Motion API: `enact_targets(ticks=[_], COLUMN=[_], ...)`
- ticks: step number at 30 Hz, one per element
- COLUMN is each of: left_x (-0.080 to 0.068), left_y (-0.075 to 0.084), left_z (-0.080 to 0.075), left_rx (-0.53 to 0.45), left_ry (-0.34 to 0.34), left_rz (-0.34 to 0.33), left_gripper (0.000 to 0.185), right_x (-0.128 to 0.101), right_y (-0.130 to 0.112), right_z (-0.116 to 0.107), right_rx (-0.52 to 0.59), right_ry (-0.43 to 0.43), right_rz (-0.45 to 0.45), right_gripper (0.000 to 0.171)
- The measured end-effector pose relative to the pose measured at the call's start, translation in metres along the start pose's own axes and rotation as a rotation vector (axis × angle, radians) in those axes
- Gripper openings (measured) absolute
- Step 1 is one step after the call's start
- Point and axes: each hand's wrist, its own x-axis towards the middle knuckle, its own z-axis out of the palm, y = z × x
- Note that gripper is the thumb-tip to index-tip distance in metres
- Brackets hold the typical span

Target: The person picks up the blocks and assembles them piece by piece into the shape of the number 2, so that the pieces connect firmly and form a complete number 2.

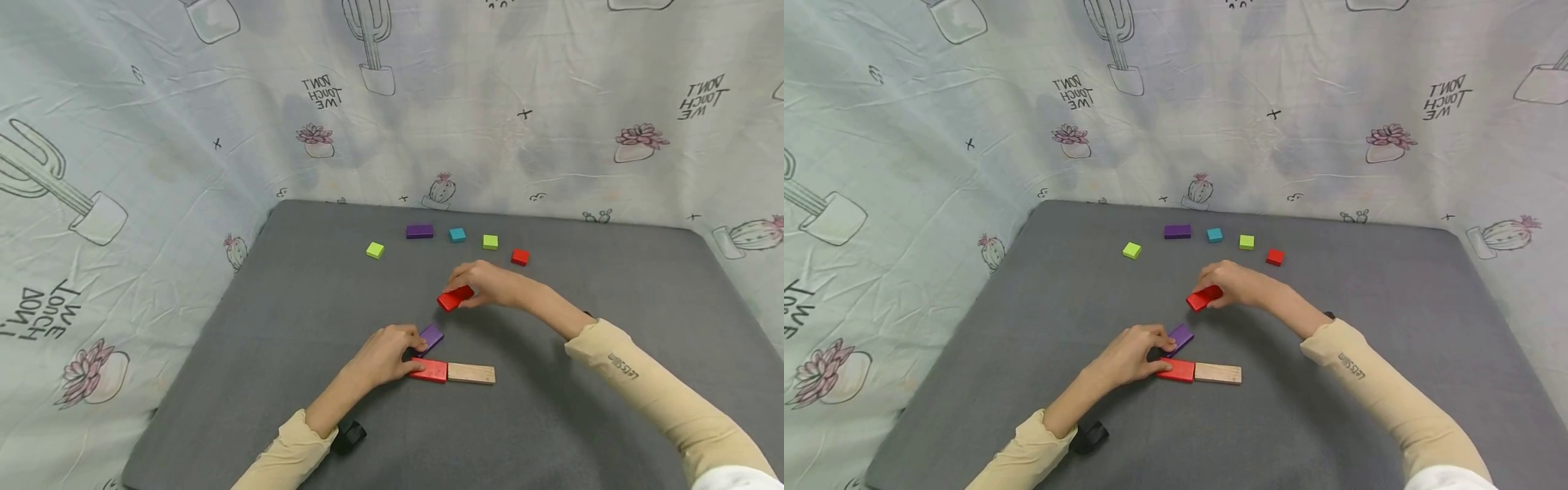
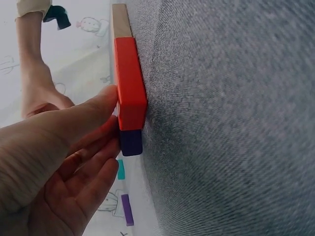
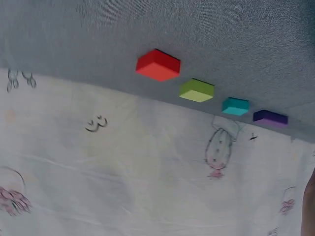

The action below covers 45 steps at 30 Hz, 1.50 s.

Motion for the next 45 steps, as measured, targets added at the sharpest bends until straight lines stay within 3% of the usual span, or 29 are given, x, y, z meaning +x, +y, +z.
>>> enact_targets(ticks=[11, 29, 37, 45], left_x=[0.001, 0.000, 0.000, 0.000], left_y=[0.000, 0.001, 0.001, 0.000], left_z=[0.001, 0.002, 0.001, 0.001], left_rx=[-0.014, -0.020, -0.022, -0.024], left_ry=[0.013, 0.022, 0.020, 0.016], left_rz=[0.013, 0.010, 0.007, 0.009], left_gripper=[0.031, 0.031, 0.031, 0.030], right_x=[0.008, 0.011, 0.013, 0.014], right_y=[-0.009, -0.006, -0.005, -0.002], right_z=[0.003, 0.026, 0.033, 0.039], right_rx=[-0.028, -0.172, -0.195, -0.145], right_ry=[-0.143, -0.137, -0.162, -0.186], right_rz=[-0.013, -0.138, -0.118, -0.086], right_gripper=[0.031, 0.034, 0.031, 0.032])
